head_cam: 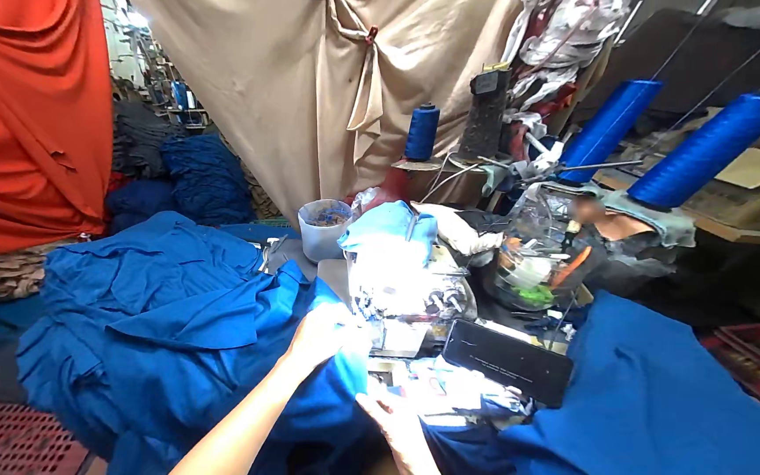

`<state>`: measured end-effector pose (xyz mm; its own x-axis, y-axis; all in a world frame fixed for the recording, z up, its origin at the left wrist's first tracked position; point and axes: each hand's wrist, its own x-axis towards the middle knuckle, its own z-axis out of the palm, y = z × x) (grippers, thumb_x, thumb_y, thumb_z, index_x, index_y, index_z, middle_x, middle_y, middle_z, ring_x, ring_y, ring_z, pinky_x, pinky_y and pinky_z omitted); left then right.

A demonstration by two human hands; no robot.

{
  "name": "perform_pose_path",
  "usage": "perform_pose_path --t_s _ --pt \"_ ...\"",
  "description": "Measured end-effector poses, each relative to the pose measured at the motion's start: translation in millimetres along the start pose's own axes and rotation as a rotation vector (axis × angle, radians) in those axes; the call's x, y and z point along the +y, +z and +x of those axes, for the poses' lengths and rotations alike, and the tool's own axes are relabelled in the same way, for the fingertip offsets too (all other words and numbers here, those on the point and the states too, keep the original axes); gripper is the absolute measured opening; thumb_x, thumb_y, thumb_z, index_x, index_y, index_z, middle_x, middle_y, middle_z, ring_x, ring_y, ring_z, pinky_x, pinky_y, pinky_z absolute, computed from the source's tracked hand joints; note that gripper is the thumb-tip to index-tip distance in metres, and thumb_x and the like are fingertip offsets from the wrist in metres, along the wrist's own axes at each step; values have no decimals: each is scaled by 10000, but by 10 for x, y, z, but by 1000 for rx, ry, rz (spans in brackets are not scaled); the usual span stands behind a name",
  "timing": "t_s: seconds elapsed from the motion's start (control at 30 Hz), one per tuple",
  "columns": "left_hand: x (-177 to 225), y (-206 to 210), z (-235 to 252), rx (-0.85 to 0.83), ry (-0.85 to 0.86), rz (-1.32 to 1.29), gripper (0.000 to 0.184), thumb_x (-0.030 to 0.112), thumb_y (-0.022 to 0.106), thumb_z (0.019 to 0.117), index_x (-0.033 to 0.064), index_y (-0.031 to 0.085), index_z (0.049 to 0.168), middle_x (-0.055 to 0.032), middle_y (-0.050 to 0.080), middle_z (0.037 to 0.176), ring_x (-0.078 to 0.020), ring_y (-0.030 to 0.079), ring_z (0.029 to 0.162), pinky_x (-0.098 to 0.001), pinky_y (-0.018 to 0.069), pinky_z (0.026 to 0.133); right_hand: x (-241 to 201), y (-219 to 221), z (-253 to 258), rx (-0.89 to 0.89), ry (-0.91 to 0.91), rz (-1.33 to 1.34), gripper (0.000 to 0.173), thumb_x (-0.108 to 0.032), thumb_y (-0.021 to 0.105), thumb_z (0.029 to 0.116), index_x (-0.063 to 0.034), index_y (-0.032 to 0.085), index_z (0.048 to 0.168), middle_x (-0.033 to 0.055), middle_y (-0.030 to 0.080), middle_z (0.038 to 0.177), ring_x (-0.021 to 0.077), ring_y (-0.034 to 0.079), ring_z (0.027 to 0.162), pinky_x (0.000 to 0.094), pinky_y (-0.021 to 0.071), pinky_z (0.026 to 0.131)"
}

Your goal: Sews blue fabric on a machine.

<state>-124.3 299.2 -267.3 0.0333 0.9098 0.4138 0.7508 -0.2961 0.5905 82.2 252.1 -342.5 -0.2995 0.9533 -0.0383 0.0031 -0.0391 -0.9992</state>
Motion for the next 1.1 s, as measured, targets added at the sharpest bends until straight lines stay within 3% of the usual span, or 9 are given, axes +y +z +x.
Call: perform_pose_path --t_s 0.17,0.37,0.5,0.53,0.63,0.8,0.93,1.03,1.1 --pt "3 -5 130 -55 -108 40 249 257 694 935 49 784 1039 -122 740 1147 -246 681 1132 -425 517 1027 -49 7 119 -22 -25 21 114 -113 709 916 -15 765 930 25 744 878 52 685 841 264 569 816" --pt "42 -62 274 -144 -223 51 292 237 642 965 28 752 1136 -145 695 1273 -260 623 1250 -420 449 1108 -214 27 160 22 13 -52 134 -134 713 934 -19 754 877 3 698 770 35 635 741 265 535 759" --pt "43 -93 344 -172 -253 59 263 214 585 987 37 748 1091 -142 688 1274 -257 622 1241 -435 432 1120 -216 52 204 59 -23 -113 166 -167 712 936 -25 757 864 21 703 770 68 645 749 317 540 773" --pt "10 -98 385 -172 -256 75 267 218 573 993 39 746 1090 -142 689 1266 -262 622 1240 -459 410 1139 -230 60 249 60 -35 -133 174 -170 699 949 -20 758 884 31 708 798 79 648 778 332 538 797" --pt "-211 -54 568 -165 -258 137 321 288 566 1021 62 720 1188 -99 667 1339 -222 544 1361 -527 156 1269 -368 100 421 99 -47 -225 211 -184 688 970 -12 751 866 38 688 775 86 626 756 328 516 773" --pt "-256 -40 829 -124 -388 257 404 320 548 1040 79 642 1351 -103 636 1398 -237 518 1395 -559 85 1274 -464 214 640 205 -40 -230 345 -218 717 956 20 670 710 59 600 666 132 553 675 376 481 721" --pt "-180 -139 961 -184 -436 386 467 336 565 1041 66 592 1421 -132 609 1435 -275 484 1427 -614 28 1258 -494 242 612 232 -45 -190 286 -142 704 954 20 670 721 47 597 654 109 556 655 332 488 695" --pt "-169 -338 764 -66 -310 370 349 295 655 1002 73 699 1267 -117 658 1363 -304 512 1395 -676 90 1227 -469 156 425 184 -49 -325 340 -206 700 965 10 655 707 39 563 651 127 526 658 366 456 692" --pt "-217 -550 366 113 -136 312 293 283 671 996 91 744 1205 -79 673 1358 -274 562 1355 -599 258 1220 -315 65 278 143 -85 -308 304 -223 708 951 10 700 755 25 602 672 92 548 659 345 482 696"
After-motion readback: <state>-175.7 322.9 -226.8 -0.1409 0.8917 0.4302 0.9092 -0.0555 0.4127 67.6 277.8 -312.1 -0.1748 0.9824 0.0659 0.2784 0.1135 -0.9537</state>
